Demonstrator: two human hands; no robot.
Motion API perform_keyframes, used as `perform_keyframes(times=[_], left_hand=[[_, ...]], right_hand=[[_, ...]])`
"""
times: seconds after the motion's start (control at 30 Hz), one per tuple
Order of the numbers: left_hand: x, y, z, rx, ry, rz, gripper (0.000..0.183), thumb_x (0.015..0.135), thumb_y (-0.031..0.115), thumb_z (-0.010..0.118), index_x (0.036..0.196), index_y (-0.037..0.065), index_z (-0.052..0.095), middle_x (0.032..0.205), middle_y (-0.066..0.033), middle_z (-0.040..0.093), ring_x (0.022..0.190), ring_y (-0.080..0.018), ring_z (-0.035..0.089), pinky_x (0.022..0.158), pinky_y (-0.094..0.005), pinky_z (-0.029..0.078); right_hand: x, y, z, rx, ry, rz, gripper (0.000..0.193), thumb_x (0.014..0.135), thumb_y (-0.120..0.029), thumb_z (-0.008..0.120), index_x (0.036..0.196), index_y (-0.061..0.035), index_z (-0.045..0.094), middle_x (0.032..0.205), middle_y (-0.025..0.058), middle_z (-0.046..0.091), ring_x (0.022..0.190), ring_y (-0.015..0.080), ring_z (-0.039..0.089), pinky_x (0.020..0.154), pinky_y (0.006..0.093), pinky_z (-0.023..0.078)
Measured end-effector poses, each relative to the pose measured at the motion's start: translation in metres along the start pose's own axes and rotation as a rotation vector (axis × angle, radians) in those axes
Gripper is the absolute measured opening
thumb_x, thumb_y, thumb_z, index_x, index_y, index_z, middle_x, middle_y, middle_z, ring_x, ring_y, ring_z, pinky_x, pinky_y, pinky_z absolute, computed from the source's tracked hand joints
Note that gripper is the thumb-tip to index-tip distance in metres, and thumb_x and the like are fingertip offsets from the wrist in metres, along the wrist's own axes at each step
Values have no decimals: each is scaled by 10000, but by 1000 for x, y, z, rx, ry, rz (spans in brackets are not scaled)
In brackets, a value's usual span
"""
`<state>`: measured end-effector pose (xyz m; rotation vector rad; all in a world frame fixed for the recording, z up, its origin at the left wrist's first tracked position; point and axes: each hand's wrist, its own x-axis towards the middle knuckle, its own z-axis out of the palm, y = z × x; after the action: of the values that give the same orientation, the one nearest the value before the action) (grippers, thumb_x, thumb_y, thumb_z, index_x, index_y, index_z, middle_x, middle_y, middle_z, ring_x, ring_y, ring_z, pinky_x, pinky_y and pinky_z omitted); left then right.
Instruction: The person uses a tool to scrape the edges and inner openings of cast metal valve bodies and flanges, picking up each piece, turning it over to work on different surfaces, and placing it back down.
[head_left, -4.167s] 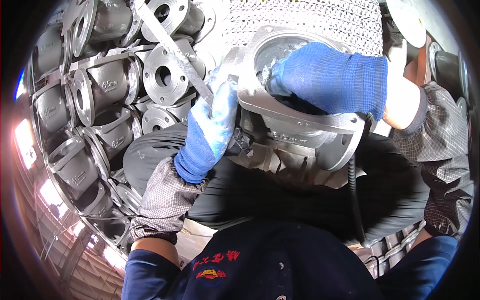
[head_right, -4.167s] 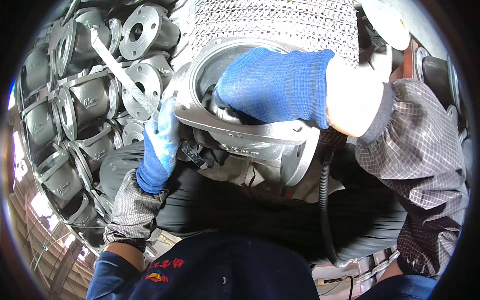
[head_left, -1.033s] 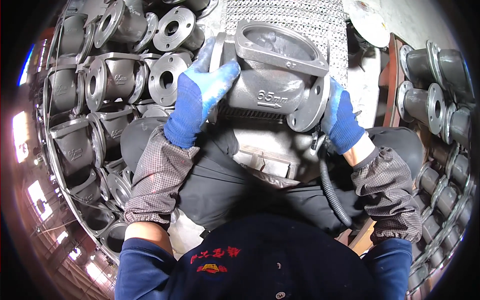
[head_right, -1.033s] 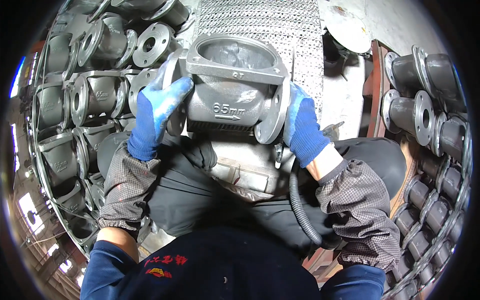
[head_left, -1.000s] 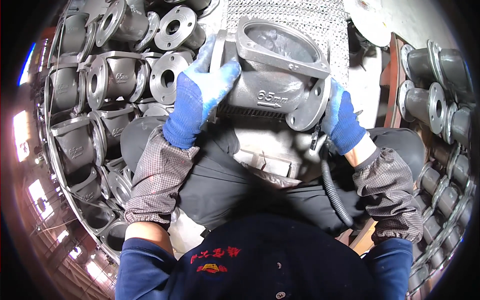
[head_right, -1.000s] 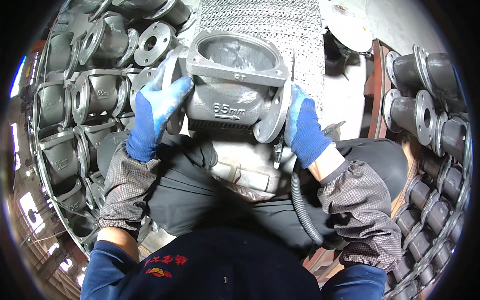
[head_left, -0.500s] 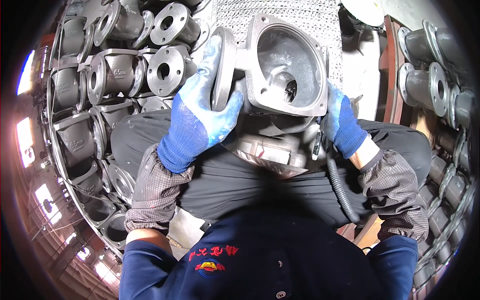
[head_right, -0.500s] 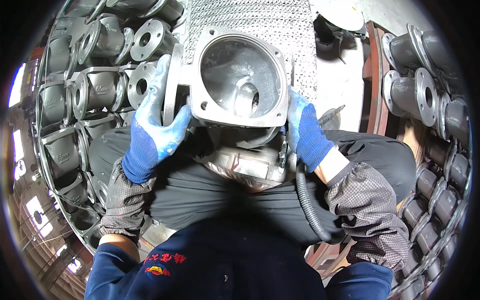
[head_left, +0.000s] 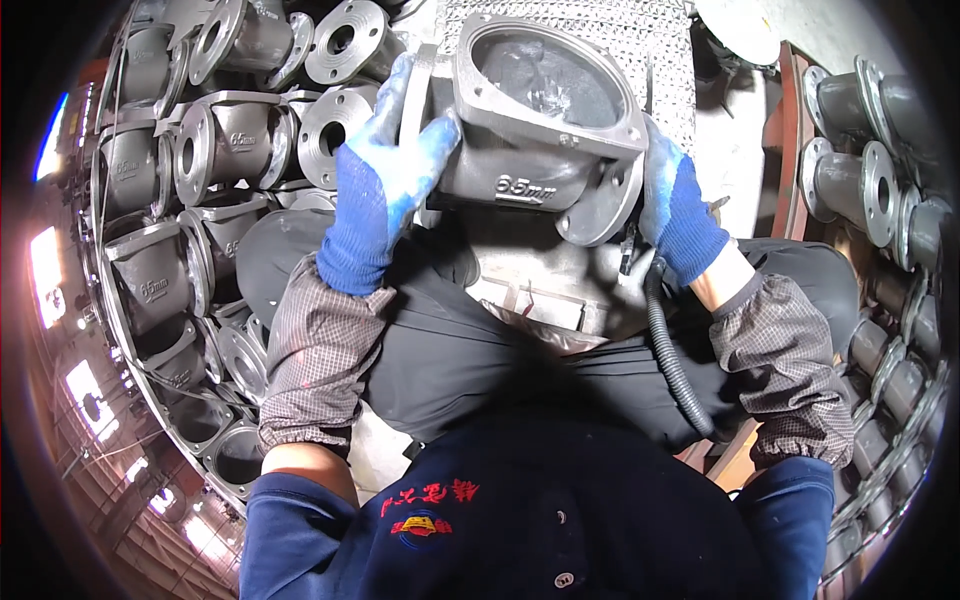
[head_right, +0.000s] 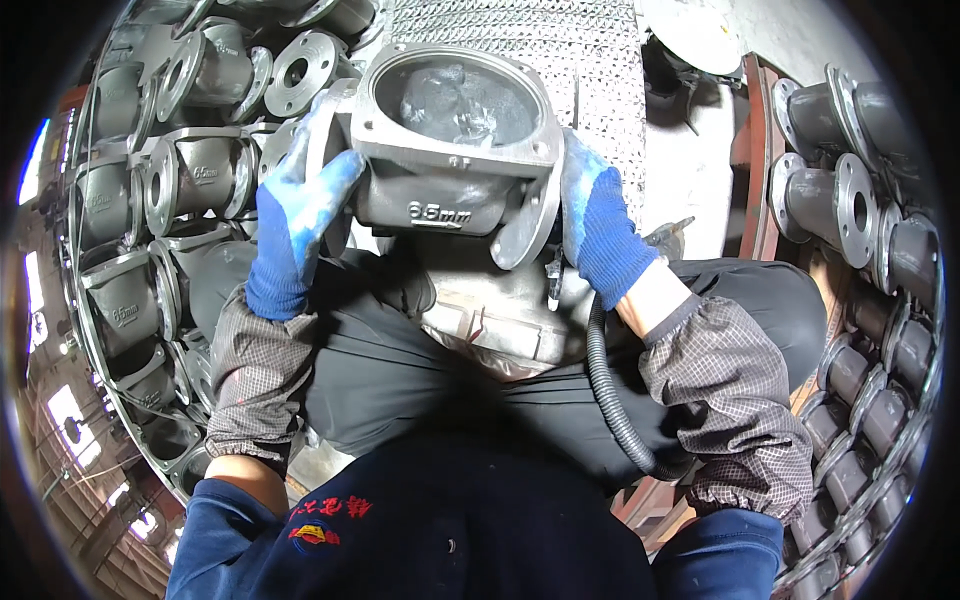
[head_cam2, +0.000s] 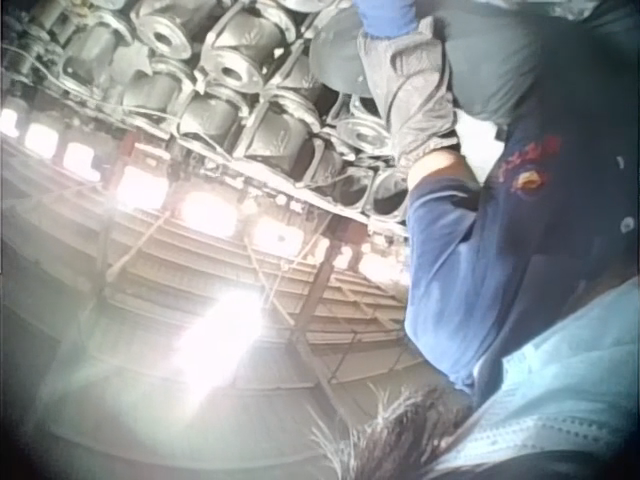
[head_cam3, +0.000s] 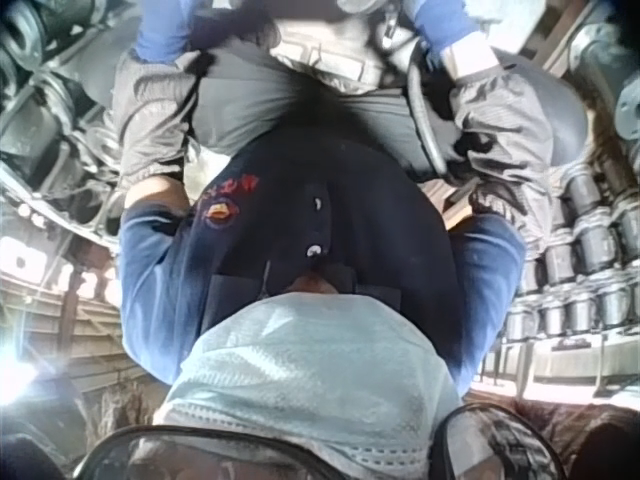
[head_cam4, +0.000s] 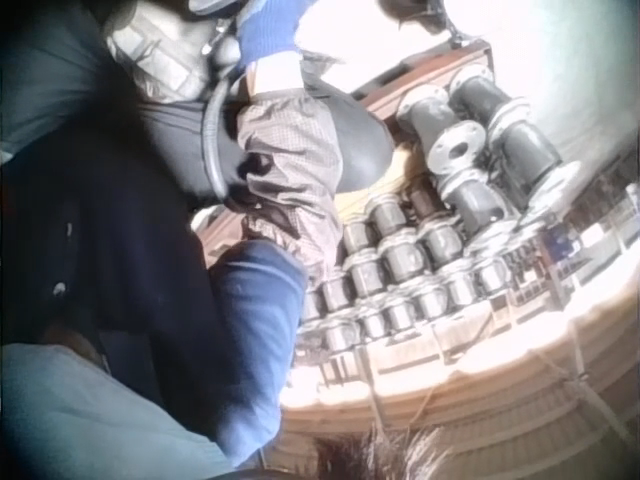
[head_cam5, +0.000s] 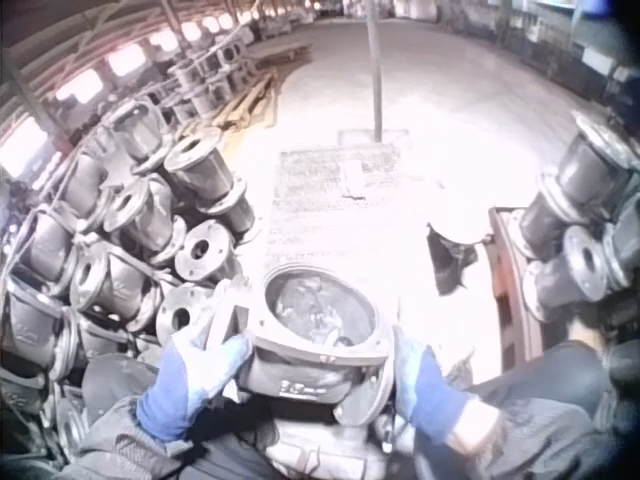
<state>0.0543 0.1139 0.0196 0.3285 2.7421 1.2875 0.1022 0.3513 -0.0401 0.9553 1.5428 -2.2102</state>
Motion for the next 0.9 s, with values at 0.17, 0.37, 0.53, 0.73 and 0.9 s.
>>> perform_keyframes(times=[0.17, 0.37, 0.53, 0.73, 0.9], left_hand=[[6, -3, 1, -454, 14, -190, 632, 825, 182, 651, 1312, -100, 363, 1077, -109, 596, 901, -94, 556, 803, -231, 471], [6, -22, 9, -683, 50, -35, 493, 883, 193, 579, 1262, -89, 437, 1120, -130, 579, 971, -152, 569, 852, -242, 456], [13, -34, 10, -216, 153, 196, 402, 887, 55, 482, 1275, -42, 438, 1236, -217, 521, 1145, -285, 524, 980, -333, 406], [35, -30, 21, -963, 90, -425, 398, 958, 294, 426, 1208, -4, 511, 1122, -124, 596, 973, -190, 604, 868, -285, 487], [37, -9, 20, -1141, 124, -729, 387, 943, 337, 452, 1150, 23, 546, 1054, -111, 618, 905, -186, 620, 814, -294, 511]], right_hand=[[20, 6, 4, -78, -31, -230, 359, 928, -337, 422, 1017, -19, 564, 840, 102, 568, 745, 191, 552, 681, 324, 473], [28, 2, 7, -101, -39, -283, 390, 929, -353, 426, 1087, -16, 543, 982, 108, 576, 885, 206, 554, 769, 338, 464], [34, -2, 8, 103, 17, -166, 414, 935, -366, 418, 1098, -8, 547, 1017, 120, 584, 913, 210, 557, 787, 329, 460], [36, 1, -9, -245, 80, -418, 424, 947, -330, 414, 1166, 12, 534, 1066, 145, 595, 955, 201, 563, 835, 305, 445], [32, -8, -1, -295, 51, -454, 401, 947, -289, 453, 1160, 42, 525, 1083, 120, 591, 981, 181, 547, 869, 271, 421]])
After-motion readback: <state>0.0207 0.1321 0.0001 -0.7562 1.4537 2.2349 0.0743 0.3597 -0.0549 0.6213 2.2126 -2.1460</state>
